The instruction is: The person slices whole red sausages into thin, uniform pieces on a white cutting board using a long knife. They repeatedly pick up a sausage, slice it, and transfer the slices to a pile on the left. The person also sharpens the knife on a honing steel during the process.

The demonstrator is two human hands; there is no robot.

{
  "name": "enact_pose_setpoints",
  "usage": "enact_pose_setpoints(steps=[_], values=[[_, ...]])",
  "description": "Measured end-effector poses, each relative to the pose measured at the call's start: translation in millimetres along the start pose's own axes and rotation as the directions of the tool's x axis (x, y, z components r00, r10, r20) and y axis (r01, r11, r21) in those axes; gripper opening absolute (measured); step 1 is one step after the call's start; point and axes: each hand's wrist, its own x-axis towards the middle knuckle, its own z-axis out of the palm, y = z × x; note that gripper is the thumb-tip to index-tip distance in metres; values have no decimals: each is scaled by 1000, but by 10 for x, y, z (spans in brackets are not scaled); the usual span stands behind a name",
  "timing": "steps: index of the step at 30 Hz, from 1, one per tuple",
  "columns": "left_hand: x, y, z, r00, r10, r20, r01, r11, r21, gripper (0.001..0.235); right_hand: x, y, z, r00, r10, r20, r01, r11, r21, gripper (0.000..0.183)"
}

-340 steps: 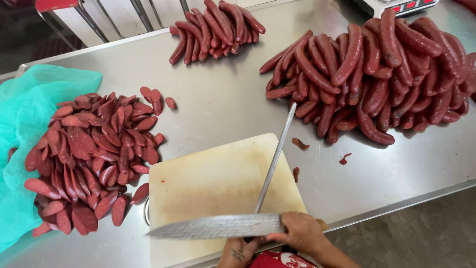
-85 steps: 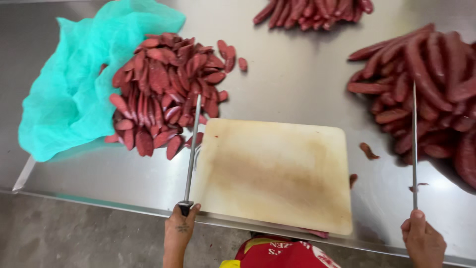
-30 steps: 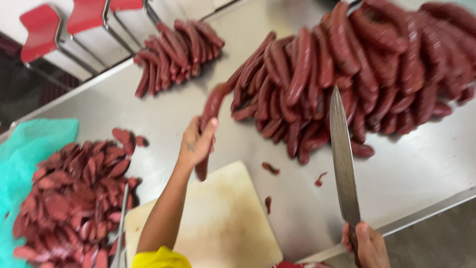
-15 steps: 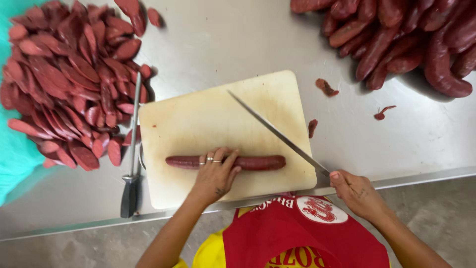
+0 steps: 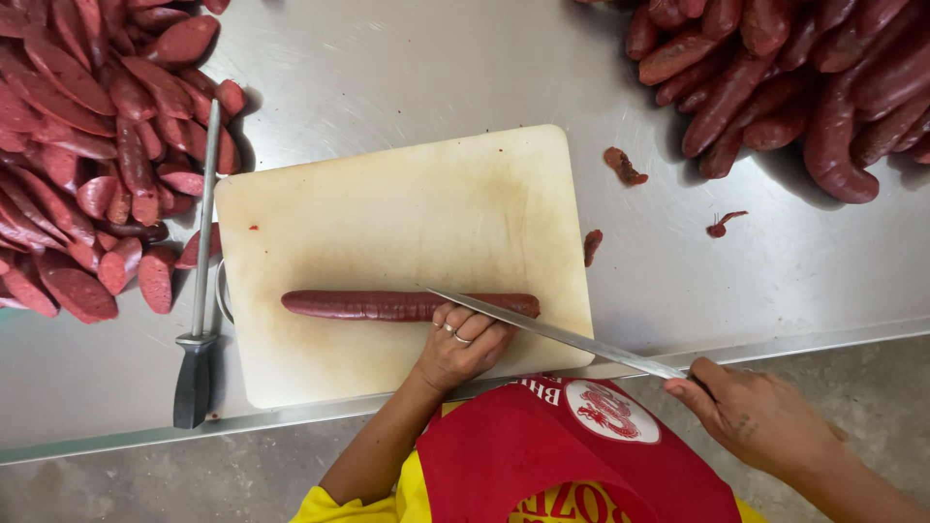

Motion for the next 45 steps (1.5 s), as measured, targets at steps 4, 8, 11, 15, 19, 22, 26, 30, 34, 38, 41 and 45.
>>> enact_pose_setpoints(steps=[4, 8, 11, 15, 19, 22, 26, 30, 34, 38, 41, 45], values=[[22, 14, -3, 999, -45, 8, 45, 999, 0, 23, 322, -192, 50, 939, -264, -219, 285, 956, 68, 55], [44, 52, -21, 994, -107, 16, 107, 994, -18, 25, 779, -976, -12, 770, -491, -409, 543, 839, 15, 58], [76, 29, -72, 995, -92, 31, 92, 996, 3, 25, 796, -1129, -16, 783, -454, -426, 483, 874, -43, 58], [82, -7, -102, 994, -106, 23, 106, 994, 3, 25, 751, -557, 120, 848, -388, -360, 401, 915, -41, 57], [4, -34, -111, 993, -113, -20, 113, 993, -21, 27, 503, 118, 133, 996, -85, -30, 88, 992, 93, 59], [-65, -47, -129, 994, -98, -41, 98, 995, -9, 29, 234, 180, 146, 999, 19, 32, -23, 992, 126, 59], [-115, -83, -157, 994, -106, -22, 106, 994, -23, 30, -96, 113, 199, 996, 49, 68, -51, 998, 24, 63], [-90, -78, -178, 987, -159, -5, 158, 986, -53, 31, -119, -18, 222, 999, 9, -39, -8, 1000, 13, 60], [-93, -56, -177, 982, -185, 26, 186, 981, -55, 30, 475, -860, 204, 918, -294, -265, 326, 941, 88, 61], [-96, -52, -199, 987, -159, 26, 160, 986, -46, 29, 757, -1458, 158, 667, -437, -603, 568, 822, 34, 54], [-141, -95, -300, 989, -146, -6, 146, 989, -11, 29, 828, -1153, 290, 727, -442, -526, 505, 863, -27, 53], [-190, -194, -363, 991, -136, -8, 135, 989, -62, 28, 543, -200, 489, 498, -667, -554, 617, 722, -315, 37]])
